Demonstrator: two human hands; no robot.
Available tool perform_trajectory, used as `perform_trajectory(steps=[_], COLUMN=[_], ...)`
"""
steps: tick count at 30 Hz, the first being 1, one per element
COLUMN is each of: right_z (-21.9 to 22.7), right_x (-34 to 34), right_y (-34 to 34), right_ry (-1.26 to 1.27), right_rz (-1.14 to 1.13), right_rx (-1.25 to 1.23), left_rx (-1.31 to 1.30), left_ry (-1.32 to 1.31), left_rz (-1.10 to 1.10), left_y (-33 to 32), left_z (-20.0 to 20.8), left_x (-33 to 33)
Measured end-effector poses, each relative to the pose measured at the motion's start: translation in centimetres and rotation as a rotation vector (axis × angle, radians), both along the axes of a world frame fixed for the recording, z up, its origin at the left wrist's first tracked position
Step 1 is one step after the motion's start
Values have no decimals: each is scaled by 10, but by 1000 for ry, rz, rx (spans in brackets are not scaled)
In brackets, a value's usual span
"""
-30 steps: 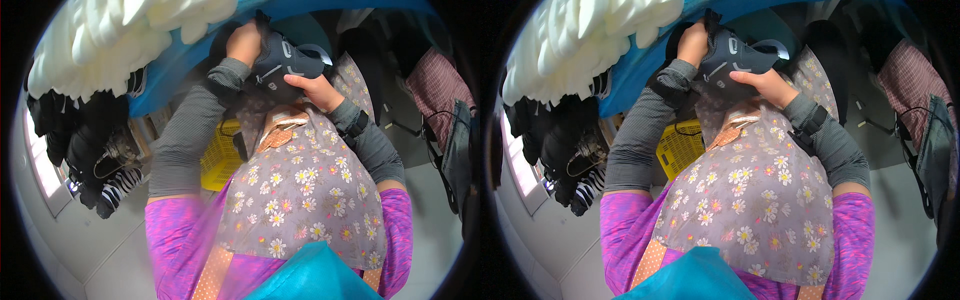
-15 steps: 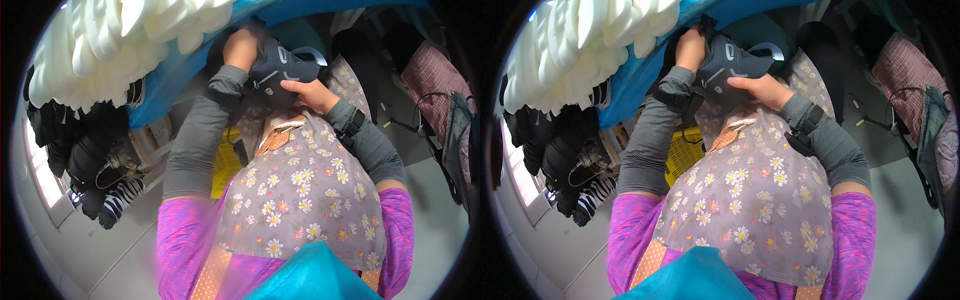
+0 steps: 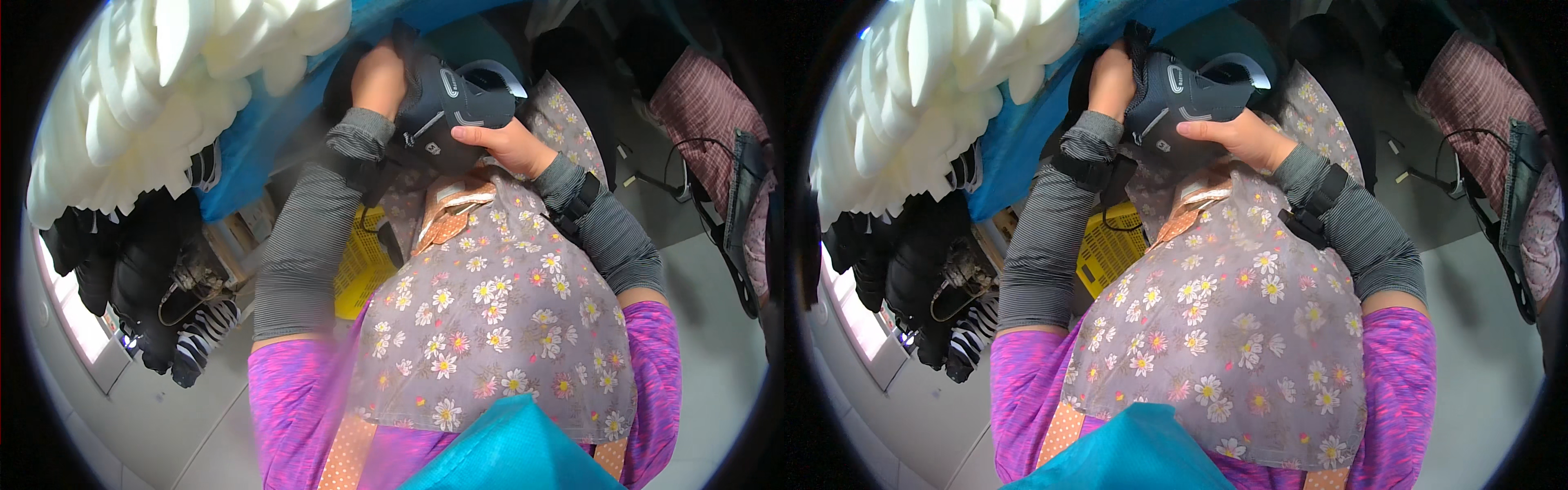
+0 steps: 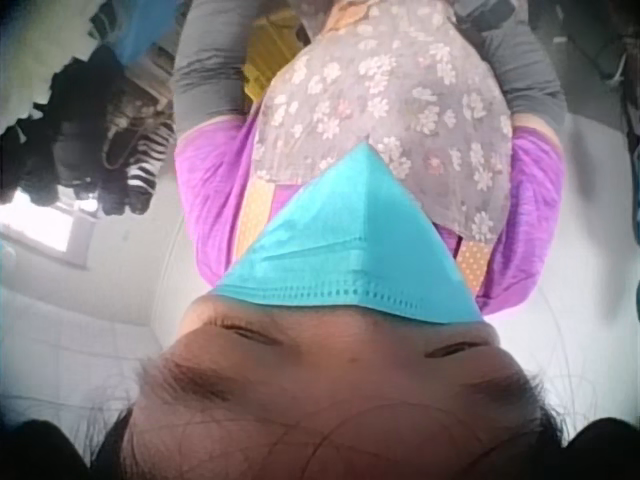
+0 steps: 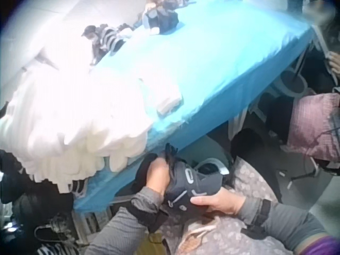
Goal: Assembling shoe components by hand.
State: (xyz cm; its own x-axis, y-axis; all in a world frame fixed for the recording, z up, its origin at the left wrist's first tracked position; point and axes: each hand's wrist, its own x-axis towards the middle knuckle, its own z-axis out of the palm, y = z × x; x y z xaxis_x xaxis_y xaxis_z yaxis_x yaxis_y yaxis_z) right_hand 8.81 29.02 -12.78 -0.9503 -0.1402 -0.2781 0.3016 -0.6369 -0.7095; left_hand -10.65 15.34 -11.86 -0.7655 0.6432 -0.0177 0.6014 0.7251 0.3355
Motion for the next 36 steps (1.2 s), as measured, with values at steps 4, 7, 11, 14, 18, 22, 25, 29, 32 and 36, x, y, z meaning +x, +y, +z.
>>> perform_trajectory(steps=[4, 7, 11, 14, 18, 22, 25, 29, 32, 36], right_z=[1, -10, -13, -4, 7, -7, -5, -7, -15, -32], right_x=[2, 4, 3, 2, -1, -5, 1, 1, 2, 13], right_y=[3, 0, -1, 1, 2, 2, 2, 0, -3, -6], right_ry=[12, -16, -88, -18, 9, -10, -9, -40, -72, -6], right_rz=[31, 14, 3, -29, -7, 2, 13, 52, -6, 27], right_rx=[5, -14, -201, -159, -120, -37, 20, -1, -182, -571], left_rx=[49, 48, 60, 95, 59, 16, -10, 83, 181, 408], left_ry=[-134, -145, -90, -23, -1, -56, -89, -127, -169, -232], left_rz=[115, 181, 179, 237, 219, 152, 124, 185, 264, 382], left_y=[14, 16, 14, 18, 8, 7, 8, 8, 5, -2], left_z=[-4, 0, 13, 33, 20, 11, 1, -7, -8, -12], left_x=[1, 6, 12, 15, 8, 4, 4, 1, 4, 6])
